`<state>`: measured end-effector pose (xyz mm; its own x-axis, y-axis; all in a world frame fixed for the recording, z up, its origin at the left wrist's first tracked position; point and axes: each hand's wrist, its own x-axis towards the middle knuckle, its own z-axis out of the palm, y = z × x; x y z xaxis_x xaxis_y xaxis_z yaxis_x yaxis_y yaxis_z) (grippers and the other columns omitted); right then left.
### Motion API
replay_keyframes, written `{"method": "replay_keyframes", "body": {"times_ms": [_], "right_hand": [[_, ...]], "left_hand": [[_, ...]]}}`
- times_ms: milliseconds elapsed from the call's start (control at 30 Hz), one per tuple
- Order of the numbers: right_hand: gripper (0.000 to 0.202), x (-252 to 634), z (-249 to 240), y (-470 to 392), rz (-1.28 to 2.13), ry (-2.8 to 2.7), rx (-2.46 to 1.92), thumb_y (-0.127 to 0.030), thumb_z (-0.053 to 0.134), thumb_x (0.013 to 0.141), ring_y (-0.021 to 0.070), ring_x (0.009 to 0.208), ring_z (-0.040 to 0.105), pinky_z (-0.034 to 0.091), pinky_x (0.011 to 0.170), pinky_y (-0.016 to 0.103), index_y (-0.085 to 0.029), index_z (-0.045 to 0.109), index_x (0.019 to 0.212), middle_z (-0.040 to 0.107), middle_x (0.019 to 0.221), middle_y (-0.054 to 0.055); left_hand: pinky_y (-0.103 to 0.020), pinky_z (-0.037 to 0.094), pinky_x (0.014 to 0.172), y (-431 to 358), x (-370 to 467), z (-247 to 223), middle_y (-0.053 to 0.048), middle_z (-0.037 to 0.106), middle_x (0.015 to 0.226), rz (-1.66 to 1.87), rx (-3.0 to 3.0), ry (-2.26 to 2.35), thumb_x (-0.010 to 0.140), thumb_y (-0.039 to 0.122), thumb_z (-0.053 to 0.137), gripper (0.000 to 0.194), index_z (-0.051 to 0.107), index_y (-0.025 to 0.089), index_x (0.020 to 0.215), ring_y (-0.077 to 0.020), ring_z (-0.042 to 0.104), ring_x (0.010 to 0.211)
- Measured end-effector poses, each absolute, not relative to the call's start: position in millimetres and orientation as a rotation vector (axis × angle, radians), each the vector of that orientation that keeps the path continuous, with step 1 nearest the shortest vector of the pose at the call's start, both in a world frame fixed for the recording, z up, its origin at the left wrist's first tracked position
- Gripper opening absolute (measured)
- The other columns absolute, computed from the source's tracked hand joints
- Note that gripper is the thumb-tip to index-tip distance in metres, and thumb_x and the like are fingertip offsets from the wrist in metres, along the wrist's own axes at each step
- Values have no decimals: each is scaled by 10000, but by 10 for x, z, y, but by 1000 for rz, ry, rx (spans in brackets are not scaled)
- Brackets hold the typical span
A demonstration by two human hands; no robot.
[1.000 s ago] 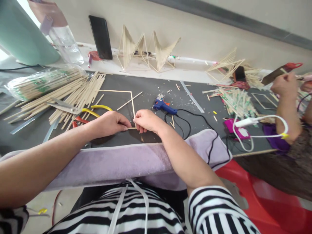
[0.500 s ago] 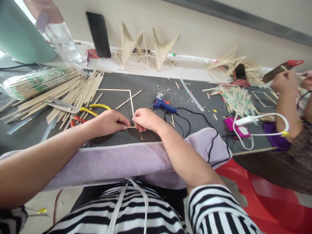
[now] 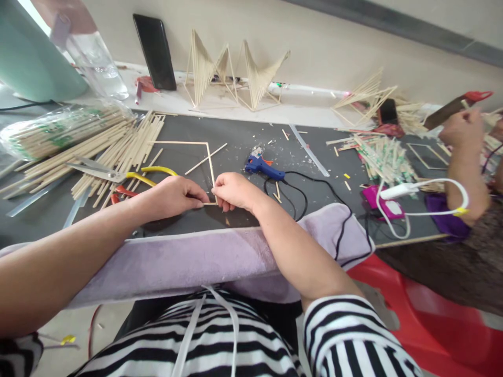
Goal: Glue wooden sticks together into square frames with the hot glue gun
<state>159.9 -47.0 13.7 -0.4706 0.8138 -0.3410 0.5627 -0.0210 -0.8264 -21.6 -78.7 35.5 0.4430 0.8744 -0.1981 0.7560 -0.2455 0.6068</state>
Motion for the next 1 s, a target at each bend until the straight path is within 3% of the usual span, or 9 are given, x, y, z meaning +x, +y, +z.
{"method": "replay_keyframes", "body": {"times_ms": [1000], "right_hand": [[149,1588,180,-486,1496,-2003,-1471,-111,502,806,87,389,551,400,335,167,-181,503,674,600,506,-29]], "left_hand": [[-212,430,688,-772,-227,302,31,738,766,263,2082,1340,726,177,565,245,776,222,843,-120,642,724]]}}
